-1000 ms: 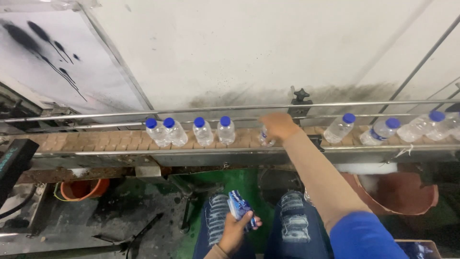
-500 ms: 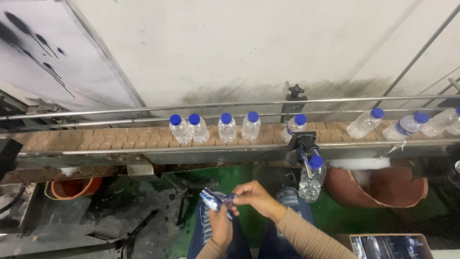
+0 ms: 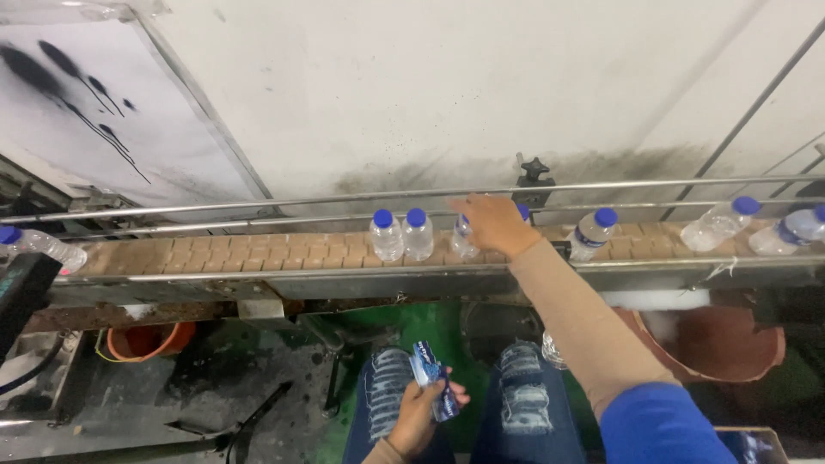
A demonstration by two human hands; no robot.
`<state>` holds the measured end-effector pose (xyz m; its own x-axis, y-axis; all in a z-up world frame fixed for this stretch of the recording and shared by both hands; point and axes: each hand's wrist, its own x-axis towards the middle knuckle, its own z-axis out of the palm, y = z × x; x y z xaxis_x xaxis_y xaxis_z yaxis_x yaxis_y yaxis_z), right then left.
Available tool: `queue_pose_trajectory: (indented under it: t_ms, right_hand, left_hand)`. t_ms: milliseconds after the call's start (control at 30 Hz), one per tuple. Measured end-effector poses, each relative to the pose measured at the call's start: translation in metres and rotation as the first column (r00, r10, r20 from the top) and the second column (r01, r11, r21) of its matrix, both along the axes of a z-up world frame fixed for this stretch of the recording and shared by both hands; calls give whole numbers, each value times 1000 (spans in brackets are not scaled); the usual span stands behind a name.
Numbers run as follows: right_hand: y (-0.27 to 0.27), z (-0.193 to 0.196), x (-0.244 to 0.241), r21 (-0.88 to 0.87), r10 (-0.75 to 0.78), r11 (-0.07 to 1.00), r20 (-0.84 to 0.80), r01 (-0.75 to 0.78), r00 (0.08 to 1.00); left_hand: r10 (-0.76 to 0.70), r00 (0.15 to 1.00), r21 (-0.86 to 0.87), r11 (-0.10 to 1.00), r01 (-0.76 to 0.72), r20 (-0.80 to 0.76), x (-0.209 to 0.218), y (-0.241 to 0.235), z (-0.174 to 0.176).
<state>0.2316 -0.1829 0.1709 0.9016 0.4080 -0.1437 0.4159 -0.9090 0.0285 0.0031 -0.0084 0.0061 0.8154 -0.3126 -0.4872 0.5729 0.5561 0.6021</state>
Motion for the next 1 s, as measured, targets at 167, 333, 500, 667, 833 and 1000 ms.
queue_pose_trajectory:
  t_ms: [167,333,500,667,833,1000]
  right_hand:
    - [-13,-5,16,-163,-86,984,-78,72,993]
    - [-21,16,-3,-343,-269,919,-192,193,944]
    - [0,28,-88,524,-286,824,56,215,957]
    - [37,-53,-166,706,-25,553,-516,442,856]
    - [34,-98,-181,859,173,89,-511,503,842]
    - [23,-9,-149,765,-190,-19,-635,644,749]
  left_hand:
    - [-23,999,-9,1000,23,38,5,-10,8]
    - [16,1000,32,999,-17,11,4,-6,3]
    - [314,941,187,939,-288,-126,9,-3,7]
    - [459,888,215,864,-455,38,15,-6,-10]
    - [539,833,161,818,-553,124,15,-7,-27]
    - [164,976,-8,986,-165,144,6,-11,-2]
